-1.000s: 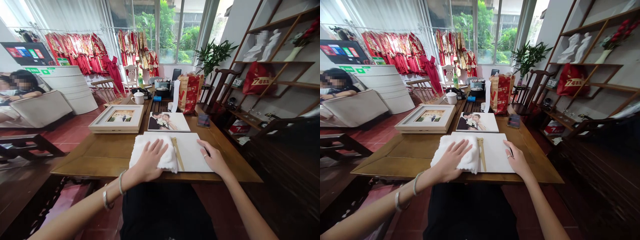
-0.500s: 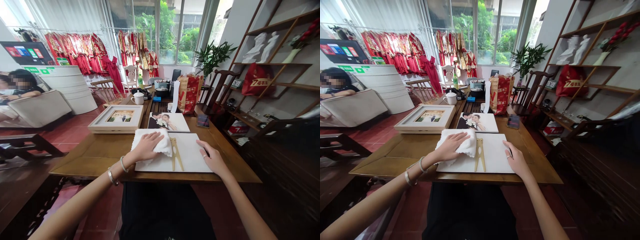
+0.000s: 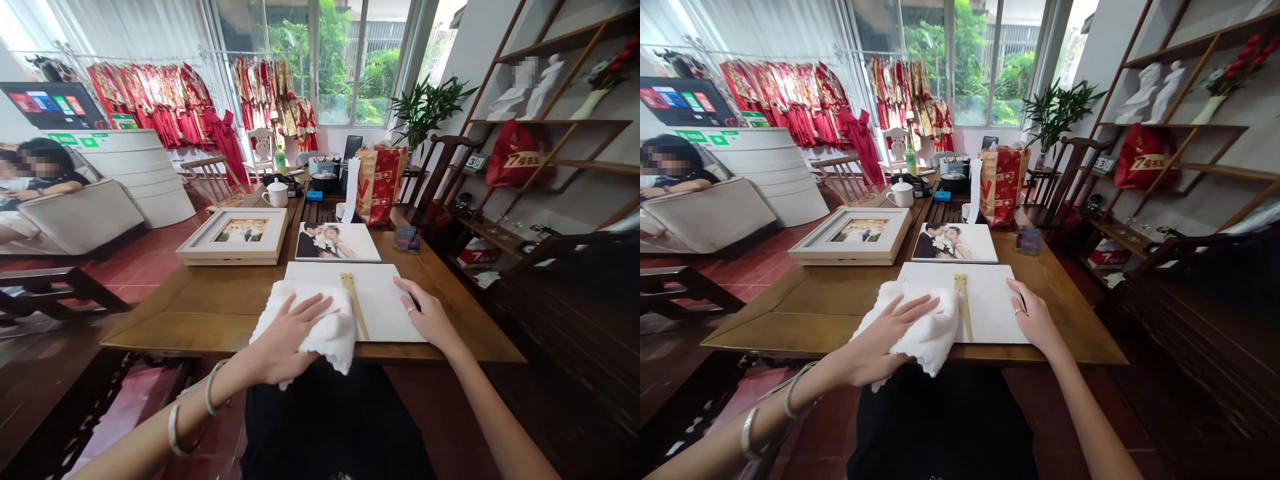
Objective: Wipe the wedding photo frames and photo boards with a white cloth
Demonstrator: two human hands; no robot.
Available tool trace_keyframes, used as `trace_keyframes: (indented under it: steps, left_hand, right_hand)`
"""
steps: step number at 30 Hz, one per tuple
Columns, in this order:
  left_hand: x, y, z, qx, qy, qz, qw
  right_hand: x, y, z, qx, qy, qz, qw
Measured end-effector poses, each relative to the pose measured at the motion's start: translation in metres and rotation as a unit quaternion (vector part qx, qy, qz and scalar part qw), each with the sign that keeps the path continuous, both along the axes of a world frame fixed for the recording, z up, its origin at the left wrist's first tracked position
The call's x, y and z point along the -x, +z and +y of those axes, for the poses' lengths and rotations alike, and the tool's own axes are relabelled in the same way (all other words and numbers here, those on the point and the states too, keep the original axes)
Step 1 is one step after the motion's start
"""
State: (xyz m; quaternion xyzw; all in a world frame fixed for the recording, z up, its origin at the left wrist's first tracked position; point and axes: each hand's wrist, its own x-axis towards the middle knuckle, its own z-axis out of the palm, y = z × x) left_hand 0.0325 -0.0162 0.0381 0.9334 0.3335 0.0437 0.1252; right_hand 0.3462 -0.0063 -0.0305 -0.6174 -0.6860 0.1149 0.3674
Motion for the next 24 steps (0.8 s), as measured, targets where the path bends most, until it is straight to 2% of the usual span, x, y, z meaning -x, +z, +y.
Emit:
trace_keyframes:
  steps: [2,4,8,11,14,16,18,24]
  left_hand:
    - [-0.002,-0.002,-0.001,0.010,0.005,-0.017,1.000]
    - [-0.006,-0.008,0.008,-0.010,0.024,-0.020,0.999]
    - [-0.019,-0.019,0.046,-0.072,0.060,0.012,0.996]
    - [-0.029,-0.020,0.073,-0.093,0.075,0.022,0.993]
    - [-0.035,-0.018,0.085,-0.101,0.086,0.026,0.991]
    - [-0.037,-0.016,0.080,-0.100,0.077,0.028,0.992]
    - [-0.036,-0.014,0.066,-0.095,0.058,0.027,0.993]
    - [-0.034,-0.007,0.001,-0.049,0.018,0.030,0.998]
  right_hand:
    - [0.003,-0.001,0.001,0.000,-0.002,-0.002,1.000]
    - [0.005,-0.001,0.002,0.002,-0.005,-0.006,1.000]
    - [0.006,-0.002,0.003,0.008,-0.002,-0.013,1.000]
    - [0.005,-0.002,0.003,0.009,-0.002,-0.016,1.000]
    - [0.003,0.000,0.002,0.001,0.000,-0.016,1.000]
    - [0.003,0.001,0.001,-0.002,0.003,-0.015,1.000]
    - [0.003,0.002,0.000,-0.005,0.002,-0.015,1.000]
    - [0.004,0.001,0.000,-0.001,-0.001,-0.016,1.000]
